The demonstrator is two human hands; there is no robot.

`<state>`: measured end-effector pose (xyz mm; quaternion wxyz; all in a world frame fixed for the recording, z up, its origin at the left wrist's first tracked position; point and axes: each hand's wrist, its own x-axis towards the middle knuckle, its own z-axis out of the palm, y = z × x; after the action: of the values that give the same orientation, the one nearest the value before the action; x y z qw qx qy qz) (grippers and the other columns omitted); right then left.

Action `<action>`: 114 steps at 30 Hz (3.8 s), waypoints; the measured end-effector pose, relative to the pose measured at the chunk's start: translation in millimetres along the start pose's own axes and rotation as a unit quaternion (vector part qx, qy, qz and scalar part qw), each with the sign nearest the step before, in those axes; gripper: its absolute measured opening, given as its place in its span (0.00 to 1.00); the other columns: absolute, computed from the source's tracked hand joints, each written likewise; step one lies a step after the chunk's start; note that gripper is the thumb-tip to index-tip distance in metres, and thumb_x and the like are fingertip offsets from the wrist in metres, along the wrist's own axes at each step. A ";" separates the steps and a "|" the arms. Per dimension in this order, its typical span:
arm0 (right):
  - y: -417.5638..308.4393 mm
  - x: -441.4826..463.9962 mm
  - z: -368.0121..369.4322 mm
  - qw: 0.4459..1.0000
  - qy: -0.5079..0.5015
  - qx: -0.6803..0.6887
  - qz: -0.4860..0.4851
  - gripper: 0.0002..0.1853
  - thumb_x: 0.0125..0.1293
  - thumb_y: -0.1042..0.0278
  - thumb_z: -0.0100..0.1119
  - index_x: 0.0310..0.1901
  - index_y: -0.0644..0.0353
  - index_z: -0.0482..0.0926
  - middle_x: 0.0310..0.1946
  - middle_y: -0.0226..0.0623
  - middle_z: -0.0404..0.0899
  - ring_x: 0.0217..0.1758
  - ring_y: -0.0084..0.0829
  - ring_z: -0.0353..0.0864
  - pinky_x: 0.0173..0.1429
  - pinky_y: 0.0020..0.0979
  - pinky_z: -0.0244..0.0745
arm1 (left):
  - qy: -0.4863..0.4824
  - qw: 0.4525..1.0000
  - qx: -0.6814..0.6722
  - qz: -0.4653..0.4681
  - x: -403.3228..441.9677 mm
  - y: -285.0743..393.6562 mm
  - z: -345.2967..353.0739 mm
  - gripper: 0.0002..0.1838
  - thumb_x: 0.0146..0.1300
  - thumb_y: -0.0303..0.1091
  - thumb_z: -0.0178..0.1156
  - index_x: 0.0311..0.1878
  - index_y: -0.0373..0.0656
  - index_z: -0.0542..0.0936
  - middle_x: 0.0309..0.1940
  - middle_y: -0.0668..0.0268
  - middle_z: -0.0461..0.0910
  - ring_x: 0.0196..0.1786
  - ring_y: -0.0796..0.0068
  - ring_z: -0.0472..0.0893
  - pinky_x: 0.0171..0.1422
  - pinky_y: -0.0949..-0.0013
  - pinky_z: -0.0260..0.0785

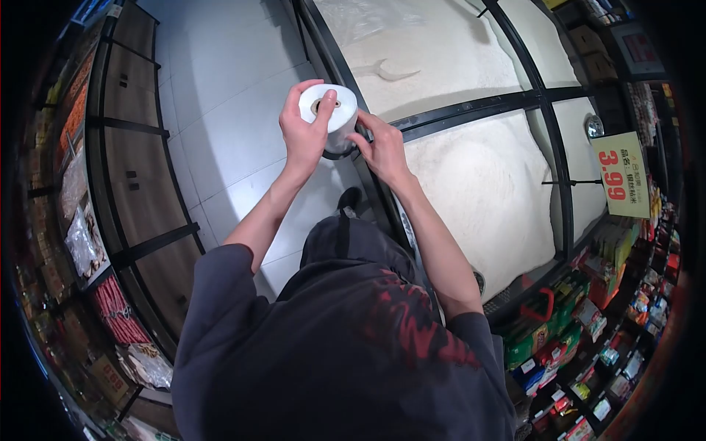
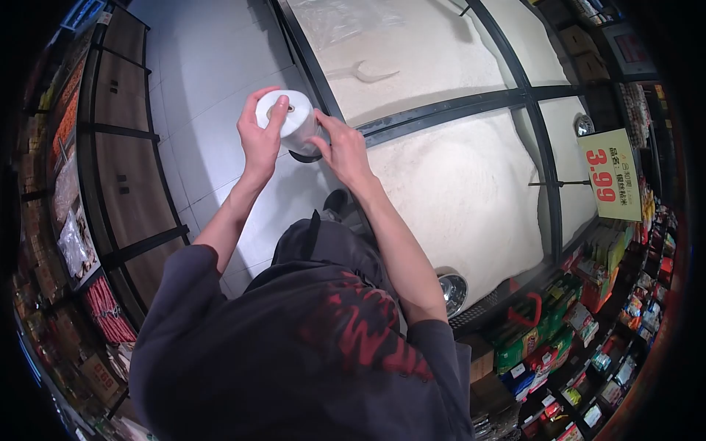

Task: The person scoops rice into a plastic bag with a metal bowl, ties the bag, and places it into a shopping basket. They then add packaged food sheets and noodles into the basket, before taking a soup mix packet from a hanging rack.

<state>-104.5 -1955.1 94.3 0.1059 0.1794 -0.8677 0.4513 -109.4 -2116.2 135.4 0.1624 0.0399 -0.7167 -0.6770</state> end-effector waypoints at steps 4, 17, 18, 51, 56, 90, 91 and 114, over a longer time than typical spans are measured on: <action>23.8 0.2 -10.1 0.997 0.029 0.018 0.072 0.08 0.63 0.75 0.62 0.43 0.64 0.84 0.33 0.47 0.84 0.39 0.50 0.85 0.44 0.42 0.78 | -0.028 0.999 0.003 -0.026 9.8 2.6 -0.7 0.14 0.65 0.35 0.69 0.49 0.36 0.81 0.41 0.63 0.86 0.46 0.77 0.83 0.52 0.71 0.75; 40.4 -47.6 -89.9 0.983 0.080 -0.115 0.118 0.09 0.62 0.78 0.61 0.42 0.61 0.86 0.32 0.43 0.87 0.34 0.38 0.88 0.39 0.34 0.79 | -0.202 0.973 0.108 -0.026 21.7 23.3 -19.5 0.17 0.62 0.41 0.70 0.50 0.41 0.85 0.39 0.62 0.87 0.43 0.74 0.85 0.50 0.67 0.76; 42.5 -46.2 -99.3 0.978 0.089 -0.119 0.146 0.09 0.63 0.78 0.60 0.43 0.61 0.86 0.32 0.42 0.87 0.34 0.37 0.89 0.39 0.33 0.78 | -0.180 0.969 0.168 -0.006 22.6 24.4 -16.4 0.18 0.61 0.42 0.71 0.49 0.41 0.85 0.39 0.61 0.87 0.43 0.71 0.86 0.49 0.67 0.76; -13.8 1.5 -92.5 0.962 -0.054 -0.267 0.018 0.22 0.63 0.66 0.65 0.58 0.61 0.76 0.51 0.49 0.79 0.60 0.47 0.77 0.62 0.44 0.71 | -0.336 0.834 0.365 0.242 45.3 42.8 -1.2 0.12 0.62 0.42 0.66 0.40 0.44 0.87 0.36 0.65 0.85 0.34 0.61 0.83 0.38 0.61 0.74; 10.4 -22.0 -77.5 0.983 0.000 -0.185 -0.015 0.03 0.65 0.71 0.61 0.38 0.58 0.82 0.24 0.42 0.80 0.25 0.45 0.80 0.29 0.42 0.72 | -0.350 0.835 0.331 0.266 44.0 39.6 1.4 0.09 0.65 0.39 0.63 0.38 0.45 0.88 0.32 0.64 0.85 0.36 0.60 0.83 0.40 0.58 0.75; -49.0 -259.2 -287.9 0.878 0.338 0.107 0.321 0.26 0.80 0.50 0.49 0.34 0.64 0.84 0.16 0.24 0.71 0.18 0.13 0.65 0.24 0.20 0.57 | -0.857 0.513 0.011 0.053 -131.4 46.5 257.6 0.26 0.58 0.37 0.74 0.57 0.41 0.76 0.57 0.59 0.80 0.62 0.65 0.79 0.69 0.63 0.69; -49.5 -267.0 -290.9 0.864 0.359 0.112 0.334 0.25 0.80 0.51 0.50 0.33 0.64 0.84 0.16 0.24 0.71 0.18 0.13 0.65 0.23 0.20 0.57 | -0.865 0.498 0.011 0.058 -139.3 48.6 261.5 0.26 0.58 0.37 0.74 0.57 0.41 0.76 0.57 0.59 0.80 0.62 0.65 0.79 0.69 0.63 0.69; 20.0 -480.6 -209.4 0.673 0.401 0.599 0.164 0.44 0.62 0.57 0.75 0.73 0.68 0.63 0.68 0.42 0.71 0.71 0.33 0.72 0.74 0.35 0.66 | -0.605 0.745 -0.234 -0.156 -224.1 124.1 336.8 0.16 0.80 0.39 0.43 0.50 0.37 0.75 0.44 0.54 0.82 0.34 0.78 0.73 0.41 0.74 0.67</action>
<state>330.8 -1668.8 32.5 0.2373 -0.1390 -0.3006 0.9132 25.7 -1721.6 207.0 -0.4093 -0.3065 -0.4673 -0.7213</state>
